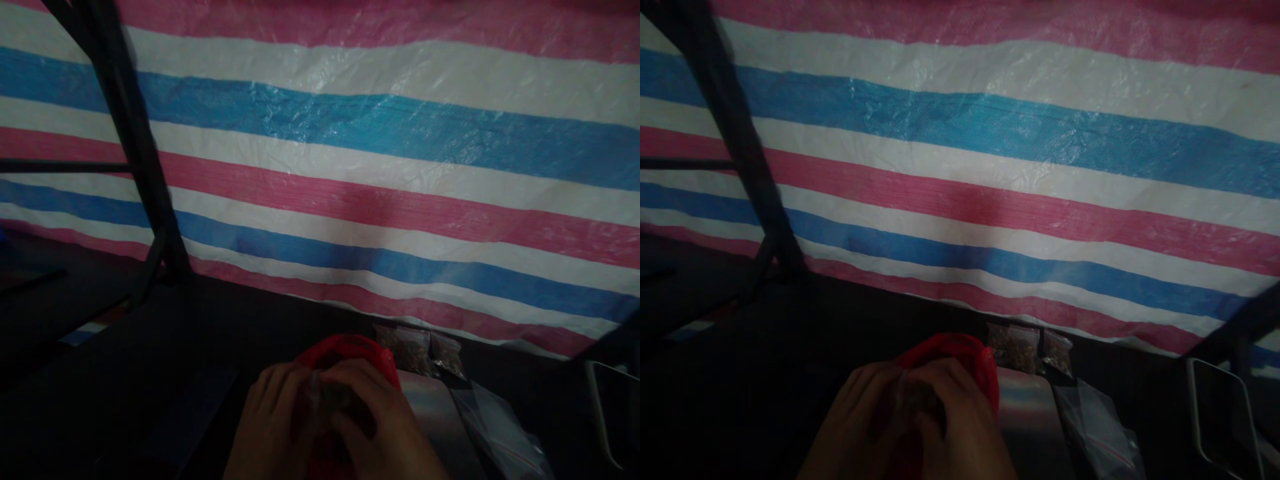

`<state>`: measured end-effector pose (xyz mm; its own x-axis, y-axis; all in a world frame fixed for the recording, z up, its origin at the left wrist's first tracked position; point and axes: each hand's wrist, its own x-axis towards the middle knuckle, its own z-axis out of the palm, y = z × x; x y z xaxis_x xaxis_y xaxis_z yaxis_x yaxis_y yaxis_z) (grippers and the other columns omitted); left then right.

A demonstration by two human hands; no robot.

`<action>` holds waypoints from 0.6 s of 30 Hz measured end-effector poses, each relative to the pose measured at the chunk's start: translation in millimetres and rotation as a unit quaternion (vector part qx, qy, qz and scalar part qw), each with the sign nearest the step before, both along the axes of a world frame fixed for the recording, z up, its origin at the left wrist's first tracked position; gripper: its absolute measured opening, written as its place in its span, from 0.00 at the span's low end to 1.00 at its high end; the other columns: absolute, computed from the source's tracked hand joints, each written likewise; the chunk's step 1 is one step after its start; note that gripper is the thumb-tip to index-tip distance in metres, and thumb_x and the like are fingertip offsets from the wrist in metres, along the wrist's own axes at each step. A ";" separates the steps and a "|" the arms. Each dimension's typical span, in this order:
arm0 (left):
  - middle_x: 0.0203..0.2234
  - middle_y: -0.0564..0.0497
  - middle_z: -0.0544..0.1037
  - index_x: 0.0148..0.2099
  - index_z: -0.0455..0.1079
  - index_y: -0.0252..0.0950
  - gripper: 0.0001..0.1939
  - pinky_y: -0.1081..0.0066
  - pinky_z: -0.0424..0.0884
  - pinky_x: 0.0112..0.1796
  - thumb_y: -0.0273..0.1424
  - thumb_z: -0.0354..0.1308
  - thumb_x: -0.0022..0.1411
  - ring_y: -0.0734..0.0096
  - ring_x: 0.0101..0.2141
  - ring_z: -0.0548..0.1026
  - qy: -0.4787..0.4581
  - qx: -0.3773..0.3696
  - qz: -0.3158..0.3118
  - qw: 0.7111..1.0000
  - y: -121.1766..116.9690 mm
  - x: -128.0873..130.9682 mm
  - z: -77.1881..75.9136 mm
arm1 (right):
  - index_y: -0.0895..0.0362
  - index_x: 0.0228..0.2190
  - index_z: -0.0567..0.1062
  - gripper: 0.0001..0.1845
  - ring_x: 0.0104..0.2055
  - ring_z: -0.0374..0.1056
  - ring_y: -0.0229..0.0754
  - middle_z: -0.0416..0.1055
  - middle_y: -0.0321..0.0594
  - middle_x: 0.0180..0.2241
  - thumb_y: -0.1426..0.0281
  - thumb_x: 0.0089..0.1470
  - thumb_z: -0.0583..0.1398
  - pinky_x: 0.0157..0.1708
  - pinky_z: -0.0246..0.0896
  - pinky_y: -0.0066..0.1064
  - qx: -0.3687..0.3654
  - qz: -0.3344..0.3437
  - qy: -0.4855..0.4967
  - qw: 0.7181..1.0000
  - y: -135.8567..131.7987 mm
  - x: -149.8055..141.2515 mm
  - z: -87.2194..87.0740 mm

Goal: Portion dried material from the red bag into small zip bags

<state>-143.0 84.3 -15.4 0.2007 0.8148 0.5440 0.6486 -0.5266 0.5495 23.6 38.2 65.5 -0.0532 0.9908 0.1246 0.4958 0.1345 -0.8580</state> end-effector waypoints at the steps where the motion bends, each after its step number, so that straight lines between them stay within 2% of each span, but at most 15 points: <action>1: 0.43 0.48 0.86 0.48 0.78 0.43 0.12 0.56 0.80 0.43 0.32 0.55 0.66 0.55 0.43 0.83 0.011 0.025 0.001 1.000 -0.5 1.3 -0.2 | 0.50 0.45 0.83 0.31 0.53 0.76 0.44 0.80 0.39 0.50 0.88 0.46 0.56 0.55 0.71 0.34 0.011 0.004 -0.022 1.000 0.7 -0.8 0.1; 3: 0.44 0.47 0.86 0.50 0.76 0.42 0.13 0.55 0.81 0.43 0.33 0.58 0.64 0.55 0.44 0.84 0.032 0.051 0.002 0.998 -1.4 2.5 -1.2 | 0.49 0.46 0.83 0.33 0.54 0.76 0.43 0.79 0.39 0.52 0.89 0.48 0.54 0.54 0.72 0.33 0.032 0.019 -0.058 0.998 1.8 -1.9 0.7; 5: 0.45 0.46 0.86 0.53 0.75 0.41 0.16 0.54 0.80 0.44 0.34 0.58 0.65 0.54 0.44 0.84 0.044 0.047 0.003 0.998 -1.8 2.1 -3.3 | 0.49 0.48 0.84 0.32 0.56 0.76 0.43 0.79 0.41 0.53 0.88 0.53 0.54 0.56 0.71 0.32 0.051 0.040 -0.092 0.994 1.9 -3.1 2.3; 8: 0.48 0.45 0.86 0.56 0.75 0.41 0.17 0.52 0.80 0.46 0.34 0.56 0.67 0.54 0.47 0.83 0.046 -0.018 -0.015 0.999 -2.6 1.4 -6.2 | 0.51 0.52 0.83 0.32 0.59 0.74 0.44 0.79 0.42 0.56 0.87 0.55 0.54 0.60 0.69 0.34 0.058 0.049 -0.127 0.989 1.6 -7.4 4.7; 10: 0.48 0.44 0.86 0.55 0.76 0.42 0.16 0.52 0.79 0.47 0.34 0.54 0.68 0.53 0.47 0.83 0.032 -0.063 -0.024 0.997 -3.9 2.6 -6.6 | 0.51 0.54 0.81 0.33 0.61 0.72 0.46 0.78 0.41 0.58 0.87 0.55 0.54 0.63 0.67 0.37 0.051 0.028 -0.132 0.990 2.3 -11.1 3.5; 14: 0.51 0.39 0.84 0.59 0.75 0.37 0.21 0.48 0.78 0.50 0.35 0.50 0.69 0.50 0.49 0.82 0.005 -0.126 -0.001 0.992 -6.3 9.1 -3.6 | 0.51 0.54 0.81 0.32 0.60 0.73 0.46 0.78 0.41 0.58 0.86 0.55 0.54 0.64 0.66 0.40 0.042 -0.012 -0.101 0.994 7.2 -14.2 -8.7; 18: 0.55 0.38 0.82 0.64 0.72 0.34 0.25 0.43 0.74 0.56 0.35 0.47 0.70 0.47 0.54 0.80 0.019 -0.176 -0.003 0.984 -3.8 15.1 -2.5 | 0.52 0.52 0.82 0.33 0.60 0.73 0.45 0.77 0.42 0.58 0.88 0.55 0.51 0.64 0.66 0.39 0.079 -0.028 -0.090 0.992 12.5 -10.3 -20.0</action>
